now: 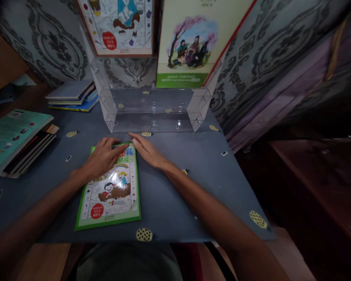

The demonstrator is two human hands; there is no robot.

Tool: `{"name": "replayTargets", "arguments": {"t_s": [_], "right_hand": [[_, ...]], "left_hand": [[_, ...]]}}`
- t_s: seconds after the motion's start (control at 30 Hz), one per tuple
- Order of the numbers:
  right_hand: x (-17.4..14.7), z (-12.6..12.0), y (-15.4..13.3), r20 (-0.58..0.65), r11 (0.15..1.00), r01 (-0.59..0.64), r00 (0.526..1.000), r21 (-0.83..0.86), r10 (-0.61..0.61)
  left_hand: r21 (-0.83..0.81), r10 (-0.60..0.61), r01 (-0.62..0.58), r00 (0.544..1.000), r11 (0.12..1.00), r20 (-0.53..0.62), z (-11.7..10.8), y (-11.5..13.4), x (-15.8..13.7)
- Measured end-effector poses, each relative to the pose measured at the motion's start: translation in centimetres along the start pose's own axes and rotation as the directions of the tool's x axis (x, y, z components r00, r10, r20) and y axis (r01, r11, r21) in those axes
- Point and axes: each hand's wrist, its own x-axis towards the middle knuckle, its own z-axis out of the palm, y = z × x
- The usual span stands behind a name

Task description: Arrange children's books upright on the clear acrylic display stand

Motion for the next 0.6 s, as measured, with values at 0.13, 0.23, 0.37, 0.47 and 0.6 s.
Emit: {"name": "replayTargets", "arguments": {"t_s": [0.13, 0.23, 0.37, 0.47, 0.6], "right_hand": [[0.1, -0.1, -0.3, -0.001, 1.000, -0.024, 1.000, -0.017, 0.024], [0.1, -0.2, -0.3, 0.011, 1.000, -0.012, 1.000, -0.029, 0.013], [0.3, -0.1, 0.1, 0.009, 0.999, 0.002, 1.000, -0.034, -0.001], [0.4, 0.0, 0.3, 0.003, 0.999, 0.028, 1.000, -0.038, -0.028], [0.3, 0.0, 0.1, 0.007, 0.996, 0.064, 0.998, -0.062, -0.063]], "left_hand": [[-0.020, 0.042, -0.043, 0.999, 0.999, -0.019, 0.4, 0.7, 1.1], [-0.021, 0.060, -0.060, 0.998, 0.998, -0.018, 0.3, 1.1, 0.8], [-0.067, 0.135, -0.134, 0.991, 0.989, 0.012, -0.3, 2.0, -0.5], [-0.132, 0.201, -0.199, 0.980, 0.971, -0.002, -0.7, 2.9, -1.8], [-0.188, 0.297, -0.290, 0.955, 0.938, 0.009, -1.2, 4.5, -3.6]]}}
